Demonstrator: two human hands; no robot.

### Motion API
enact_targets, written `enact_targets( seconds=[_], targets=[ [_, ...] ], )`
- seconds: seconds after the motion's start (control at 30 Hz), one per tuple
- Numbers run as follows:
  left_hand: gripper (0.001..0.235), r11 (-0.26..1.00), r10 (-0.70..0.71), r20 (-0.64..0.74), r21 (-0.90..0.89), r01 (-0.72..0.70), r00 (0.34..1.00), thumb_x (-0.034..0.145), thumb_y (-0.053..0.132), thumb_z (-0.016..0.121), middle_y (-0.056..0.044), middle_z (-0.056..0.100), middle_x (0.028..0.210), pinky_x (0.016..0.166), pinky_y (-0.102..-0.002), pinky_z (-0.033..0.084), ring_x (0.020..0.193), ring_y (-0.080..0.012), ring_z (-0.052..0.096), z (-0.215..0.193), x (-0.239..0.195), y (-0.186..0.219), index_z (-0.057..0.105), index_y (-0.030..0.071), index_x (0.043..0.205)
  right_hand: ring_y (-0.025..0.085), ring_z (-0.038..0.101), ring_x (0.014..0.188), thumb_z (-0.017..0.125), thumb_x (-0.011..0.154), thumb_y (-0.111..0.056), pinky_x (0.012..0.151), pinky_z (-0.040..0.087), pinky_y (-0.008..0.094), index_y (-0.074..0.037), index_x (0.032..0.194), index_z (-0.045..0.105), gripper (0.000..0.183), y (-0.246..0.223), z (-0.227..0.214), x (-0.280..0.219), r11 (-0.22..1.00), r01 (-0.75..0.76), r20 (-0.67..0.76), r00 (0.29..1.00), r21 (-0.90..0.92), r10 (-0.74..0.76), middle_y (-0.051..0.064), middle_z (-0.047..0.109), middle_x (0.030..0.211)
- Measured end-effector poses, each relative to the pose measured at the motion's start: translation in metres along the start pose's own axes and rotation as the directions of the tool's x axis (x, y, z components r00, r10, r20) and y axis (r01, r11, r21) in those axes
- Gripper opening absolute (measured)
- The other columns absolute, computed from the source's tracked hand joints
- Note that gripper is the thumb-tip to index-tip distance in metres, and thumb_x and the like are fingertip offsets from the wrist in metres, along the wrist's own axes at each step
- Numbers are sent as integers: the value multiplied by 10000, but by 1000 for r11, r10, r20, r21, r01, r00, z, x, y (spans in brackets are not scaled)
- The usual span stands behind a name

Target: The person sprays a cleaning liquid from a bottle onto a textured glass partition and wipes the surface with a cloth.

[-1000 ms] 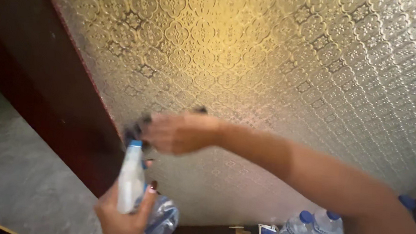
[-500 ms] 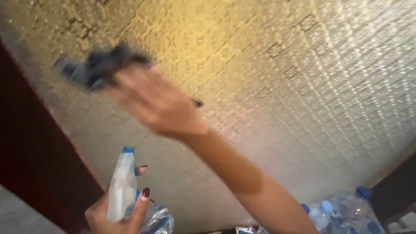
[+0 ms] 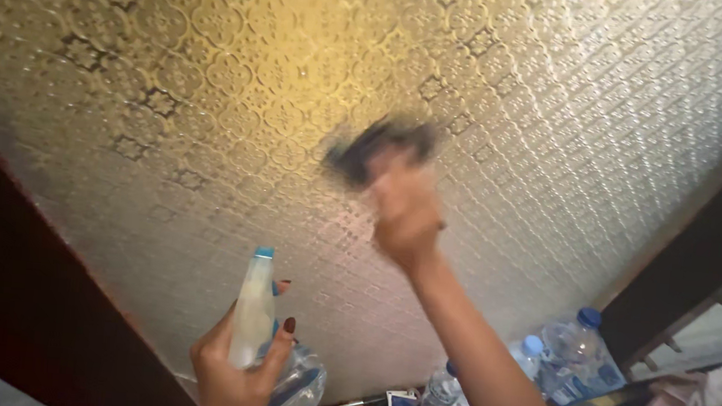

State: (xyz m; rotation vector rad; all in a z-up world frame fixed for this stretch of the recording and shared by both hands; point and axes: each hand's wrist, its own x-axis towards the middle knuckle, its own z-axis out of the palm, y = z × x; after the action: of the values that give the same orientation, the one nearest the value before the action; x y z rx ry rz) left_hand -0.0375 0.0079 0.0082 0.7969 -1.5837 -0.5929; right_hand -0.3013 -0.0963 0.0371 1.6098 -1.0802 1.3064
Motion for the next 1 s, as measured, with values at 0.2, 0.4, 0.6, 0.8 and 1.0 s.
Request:
enact_targets(
  seconds=[0.2,0.4,0.6,0.8,1.0],
  targets=[
    [420,996,-29,-11,89,30,1000,741,84,769,-41,791,881,641,-290,573,644,-104,692,3,-4,13,733,65,1159,252,695,1065,488,1105,-217,988,606,417,-16,1138,569,219,36,-43,8,531,-90,33,993,843,117,108,689,1124],
    [432,995,5,18,102,-7,1000,747,134,802,-61,777,848,640,-293,576,674,-125,745,15,-5,31,732,79,1170,275,75,1613,511,1140,27,1332,92,427,-340,1638,419,625,88,-47,75,982,-172,-200,967,-72,155,97,120,1722],
    [434,999,24,84,-28,-22,996,772,117,752,-82,797,960,685,-295,610,741,-139,785,33,-12,39,708,65,1201,360,363,1514,481,1080,-119,1260,399,432,-310,1459,603,442,11,4,-14,956,292,135,948,-13,-287,7,450,1601],
    [418,994,87,-5,73,-86,996,772,130,784,-92,794,945,664,-303,594,735,-148,778,21,-14,38,712,60,1178,151,513,1399,611,1111,-215,1237,259,518,-340,1313,687,250,82,-41,-73,849,503,101,864,-160,-493,-17,580,1458],
    [398,994,-13,-27,110,16,1000,768,100,762,-89,803,929,631,-310,587,694,-152,772,16,-17,26,730,63,1163,341,208,1628,371,1188,-310,1321,6,595,-176,1612,398,446,108,-56,-3,969,-233,-113,968,-85,223,159,303,1701]
  ],
)
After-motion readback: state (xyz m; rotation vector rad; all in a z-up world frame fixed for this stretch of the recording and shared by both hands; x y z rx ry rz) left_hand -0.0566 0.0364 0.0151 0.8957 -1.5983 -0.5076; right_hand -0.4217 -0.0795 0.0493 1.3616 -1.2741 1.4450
